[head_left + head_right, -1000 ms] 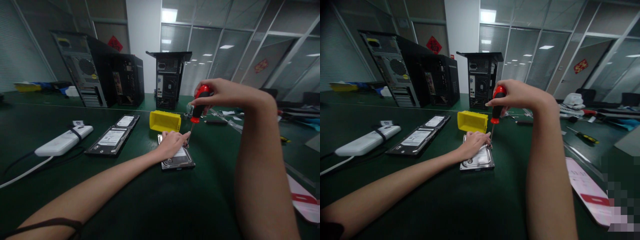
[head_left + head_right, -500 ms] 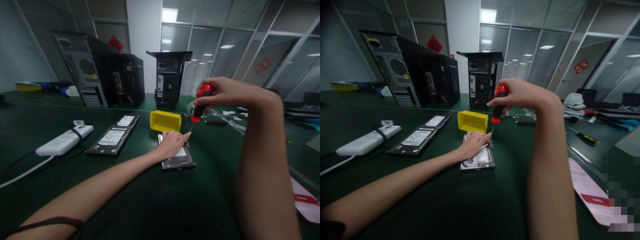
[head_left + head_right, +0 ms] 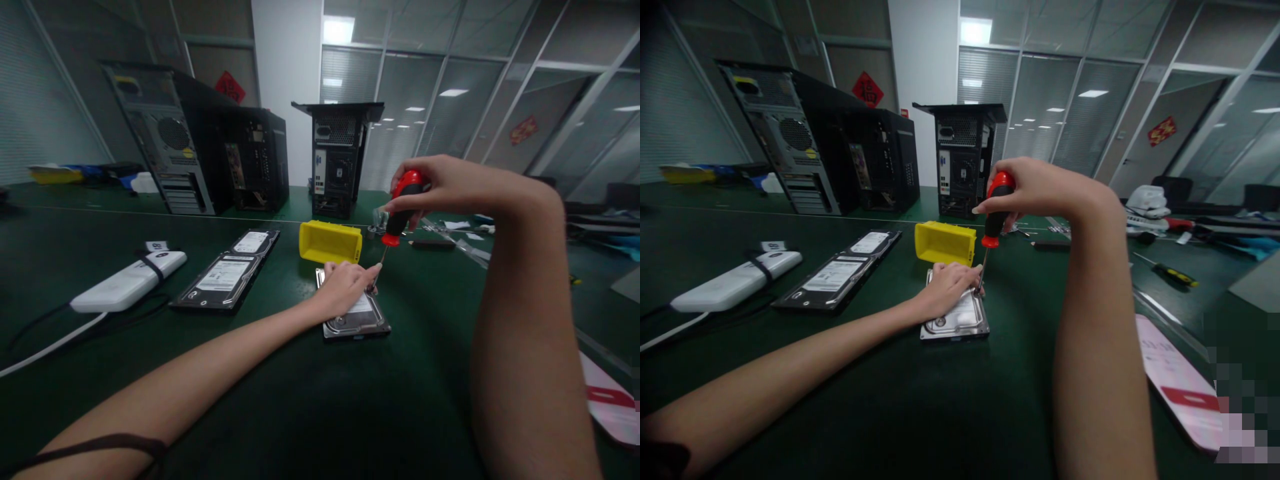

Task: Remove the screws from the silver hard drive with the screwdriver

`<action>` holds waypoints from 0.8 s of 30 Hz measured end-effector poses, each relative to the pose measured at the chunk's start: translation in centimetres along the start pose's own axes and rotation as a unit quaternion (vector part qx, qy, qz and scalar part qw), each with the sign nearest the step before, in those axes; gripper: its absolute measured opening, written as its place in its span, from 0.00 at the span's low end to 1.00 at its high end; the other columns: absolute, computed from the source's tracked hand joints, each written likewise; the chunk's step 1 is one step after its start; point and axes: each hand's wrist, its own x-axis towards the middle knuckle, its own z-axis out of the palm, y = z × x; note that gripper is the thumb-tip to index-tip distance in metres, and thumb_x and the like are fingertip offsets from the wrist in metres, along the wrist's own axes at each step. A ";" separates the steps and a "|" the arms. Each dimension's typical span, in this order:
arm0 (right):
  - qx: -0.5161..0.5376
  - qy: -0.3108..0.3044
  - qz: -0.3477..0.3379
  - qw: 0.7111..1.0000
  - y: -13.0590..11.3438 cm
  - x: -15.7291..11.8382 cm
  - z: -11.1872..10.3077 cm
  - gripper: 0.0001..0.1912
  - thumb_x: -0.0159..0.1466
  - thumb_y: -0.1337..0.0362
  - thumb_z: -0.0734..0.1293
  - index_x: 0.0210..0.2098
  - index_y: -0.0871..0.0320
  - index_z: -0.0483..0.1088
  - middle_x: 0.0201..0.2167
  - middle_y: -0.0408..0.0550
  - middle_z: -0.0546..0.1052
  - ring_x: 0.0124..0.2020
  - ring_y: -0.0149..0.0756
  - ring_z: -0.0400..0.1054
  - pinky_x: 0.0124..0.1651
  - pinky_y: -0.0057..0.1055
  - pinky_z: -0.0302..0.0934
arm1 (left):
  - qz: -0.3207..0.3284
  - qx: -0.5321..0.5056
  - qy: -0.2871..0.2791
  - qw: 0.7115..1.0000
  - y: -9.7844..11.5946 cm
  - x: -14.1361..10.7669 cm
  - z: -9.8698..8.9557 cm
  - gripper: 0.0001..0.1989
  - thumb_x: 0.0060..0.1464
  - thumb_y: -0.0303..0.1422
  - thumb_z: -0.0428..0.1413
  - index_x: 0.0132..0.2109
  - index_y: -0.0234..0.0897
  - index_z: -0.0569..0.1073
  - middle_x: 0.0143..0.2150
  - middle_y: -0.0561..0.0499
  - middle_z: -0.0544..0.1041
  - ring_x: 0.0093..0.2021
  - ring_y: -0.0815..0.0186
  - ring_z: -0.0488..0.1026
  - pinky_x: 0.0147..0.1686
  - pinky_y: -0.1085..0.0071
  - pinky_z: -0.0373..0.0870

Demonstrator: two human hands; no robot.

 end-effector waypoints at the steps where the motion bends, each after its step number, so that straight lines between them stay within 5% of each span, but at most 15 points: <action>1: 0.000 -0.001 0.002 1.000 0.0 0.0 0.0 0.23 0.55 0.48 0.72 0.39 0.58 0.69 0.35 0.50 0.79 0.32 0.42 0.77 0.31 0.35 0.69 | 0.000 0.001 0.000 1.000 0.0 0.0 0.0 0.35 0.69 0.48 0.33 0.33 0.37 0.79 0.41 0.48 0.81 0.48 0.57 0.73 0.54 0.53 0.54; 24: -0.002 -0.002 0.007 1.000 -0.4 -0.3 -0.2 0.21 0.56 0.48 0.71 0.39 0.57 0.68 0.35 0.51 0.79 0.33 0.41 0.76 0.32 0.35 0.68 | 0.008 0.003 0.002 1.000 0.0 -0.1 -0.1 0.35 0.69 0.49 0.33 0.33 0.36 0.79 0.41 0.48 0.81 0.47 0.57 0.73 0.52 0.54 0.54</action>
